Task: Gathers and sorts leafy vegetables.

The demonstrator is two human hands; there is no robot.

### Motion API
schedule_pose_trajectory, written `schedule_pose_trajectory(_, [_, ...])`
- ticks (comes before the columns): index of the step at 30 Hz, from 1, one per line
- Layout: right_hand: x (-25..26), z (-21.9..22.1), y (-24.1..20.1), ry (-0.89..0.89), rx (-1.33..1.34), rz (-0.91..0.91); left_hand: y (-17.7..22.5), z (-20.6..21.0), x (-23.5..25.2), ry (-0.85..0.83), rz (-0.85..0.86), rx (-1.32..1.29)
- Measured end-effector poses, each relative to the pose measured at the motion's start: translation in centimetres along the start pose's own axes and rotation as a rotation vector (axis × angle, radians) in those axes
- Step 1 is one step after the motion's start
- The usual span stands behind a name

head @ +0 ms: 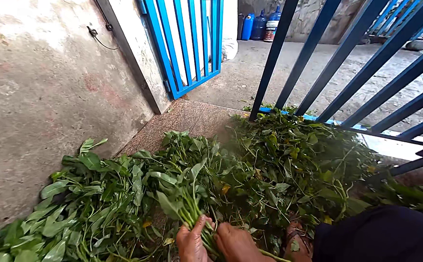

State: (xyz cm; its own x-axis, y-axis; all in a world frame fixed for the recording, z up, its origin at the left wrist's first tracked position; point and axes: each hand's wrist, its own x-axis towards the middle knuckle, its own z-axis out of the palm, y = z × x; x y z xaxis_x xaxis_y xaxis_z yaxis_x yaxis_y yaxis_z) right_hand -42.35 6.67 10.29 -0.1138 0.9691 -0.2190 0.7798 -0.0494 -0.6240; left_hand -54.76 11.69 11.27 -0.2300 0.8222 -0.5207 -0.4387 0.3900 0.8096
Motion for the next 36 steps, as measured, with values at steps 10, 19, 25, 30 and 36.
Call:
schedule_pose_trajectory(10, [-8.3, -2.2, 6.5, 0.153, -0.408, -0.130, 3.2, -1.5, 0.6, 0.254, 0.187, -0.070])
schedule_pose_trajectory(19, [-2.3, -4.4, 9.6, -0.331, -0.345, 0.155, 6.7, -3.7, 1.1, 0.287, 0.283, -0.200])
schedule_pose_trajectory(25, [11.6, 2.0, 11.0, -0.379, 0.095, 0.093, 9.8, -3.2, -0.7, 0.123, 0.314, -0.057])
schedule_pose_trajectory(30, [14.1, 5.9, 10.0, -0.267, -0.024, 0.464, 9.4, -4.2, 0.0, 0.062, 0.359, 0.042])
schedule_pose_trajectory(36, [13.4, 4.5, 10.5, -0.247, 0.192, 0.340, 6.4, -4.8, 1.4, 0.187, 0.284, -0.039])
